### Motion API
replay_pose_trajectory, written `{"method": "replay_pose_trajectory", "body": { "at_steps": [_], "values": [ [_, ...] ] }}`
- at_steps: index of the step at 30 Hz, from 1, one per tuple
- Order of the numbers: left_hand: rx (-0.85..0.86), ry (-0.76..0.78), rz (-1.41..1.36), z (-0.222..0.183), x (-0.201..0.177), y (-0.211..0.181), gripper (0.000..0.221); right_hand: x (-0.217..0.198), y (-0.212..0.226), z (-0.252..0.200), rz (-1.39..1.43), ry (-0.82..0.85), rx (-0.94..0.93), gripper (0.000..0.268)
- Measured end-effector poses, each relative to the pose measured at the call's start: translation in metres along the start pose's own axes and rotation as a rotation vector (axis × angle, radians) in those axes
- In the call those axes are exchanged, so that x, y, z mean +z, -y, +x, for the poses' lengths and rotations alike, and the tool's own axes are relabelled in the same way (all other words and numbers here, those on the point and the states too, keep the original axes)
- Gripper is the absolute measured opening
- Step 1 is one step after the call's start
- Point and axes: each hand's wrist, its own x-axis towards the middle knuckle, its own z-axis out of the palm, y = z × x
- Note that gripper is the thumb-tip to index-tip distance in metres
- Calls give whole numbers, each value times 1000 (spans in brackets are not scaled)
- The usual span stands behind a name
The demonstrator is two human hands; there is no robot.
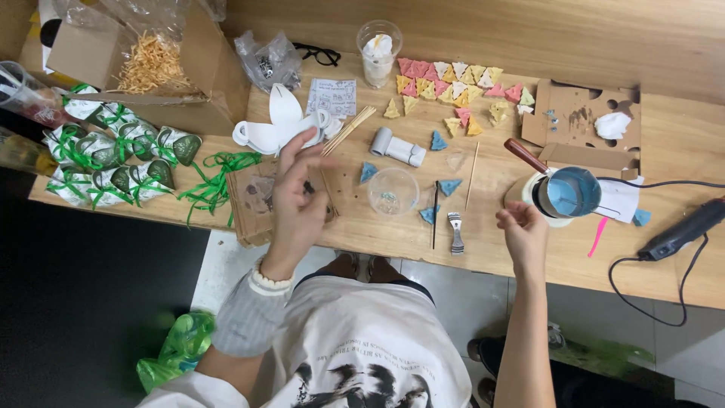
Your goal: The recorder is painting and cleaning blue wax figures on a workstation in a workshop environment.
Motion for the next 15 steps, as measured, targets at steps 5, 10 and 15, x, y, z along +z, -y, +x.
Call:
{"method": "replay_pose_trajectory", "body": {
  "at_steps": [5, 10, 15],
  "values": [
    [6, -77, 98, -25, -68, 88, 8, 25, -17, -10, -447, 141, 172, 27],
    [-363, -310, 204, -40, -115, 88, 51, 78, -30, -13, -720, 238, 189, 40],
    [-254, -203, 636, -49, -127, 123, 96, 96, -30, -8, -760, 179, 60, 45]
  ]
}}
